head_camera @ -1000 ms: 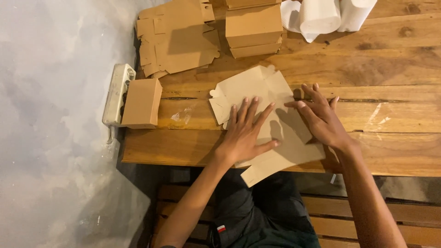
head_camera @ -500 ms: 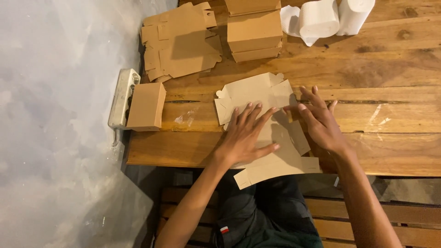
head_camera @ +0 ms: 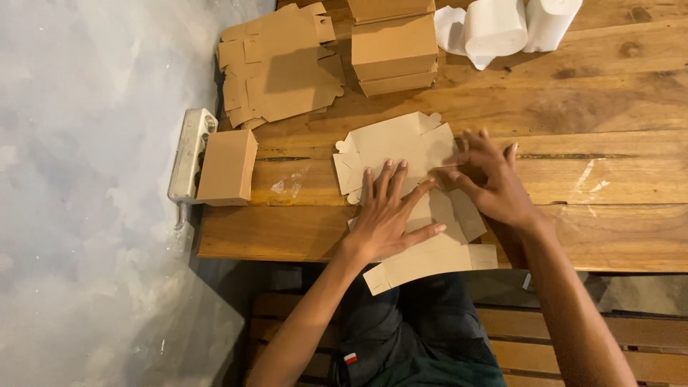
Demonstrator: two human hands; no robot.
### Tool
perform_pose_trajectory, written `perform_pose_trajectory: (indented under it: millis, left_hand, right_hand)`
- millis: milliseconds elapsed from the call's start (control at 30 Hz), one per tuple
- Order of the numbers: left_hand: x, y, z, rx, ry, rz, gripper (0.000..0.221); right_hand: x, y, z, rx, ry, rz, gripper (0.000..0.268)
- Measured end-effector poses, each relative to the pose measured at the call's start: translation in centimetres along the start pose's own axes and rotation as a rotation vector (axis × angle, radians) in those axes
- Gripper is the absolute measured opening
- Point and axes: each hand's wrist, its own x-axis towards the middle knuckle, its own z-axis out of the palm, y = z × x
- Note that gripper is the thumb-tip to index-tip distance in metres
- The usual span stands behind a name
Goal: Assembling cardboard boxes from flat templates by folding and tucking flaps on a wooden table.
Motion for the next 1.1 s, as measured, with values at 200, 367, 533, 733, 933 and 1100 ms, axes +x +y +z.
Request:
perform_pose_trajectory:
  millis: [200, 367, 533, 733, 933, 1100]
  left_hand:
    - [-0.8, 0.1, -1.0, -0.089, -0.009, 0.023, 0.077]
    - [-1.4, 0.6, 0.3, -0.099, 0.041, -0.012, 0.067]
    - [-1.4, 0.7, 0.7, -0.101, 0.089, -0.021, 0.064]
    - [-1.4, 0.8, 0.8, -0.144, 0.112, -0.028, 0.062]
    - [-1.2, 0.7, 0.9, -0.139, 0.115, -0.047, 0.061]
    - [-1.3, 0.5, 1.3, -0.132, 0.152, -0.043, 0.061]
  right_hand:
    - [2.4, 1.8, -1.4, -0.059, -0.083, 0.004, 0.084]
    - [2.6, 0.8, -1.2, -0.22, -0.228, 0.07, 0.131]
    - [2.8, -0.3, -1.4, -0.335, -0.276, 0.103, 0.148]
    - [2.9, 0.9, -0.4, -0.394, -0.254, 0.145, 0.157]
    - [3.0, 0.5, 0.0, -0.405, -0.212, 0.172, 0.149]
    - [3.2, 0.6, 0.0, -0.384, -0.216, 0.189, 0.137]
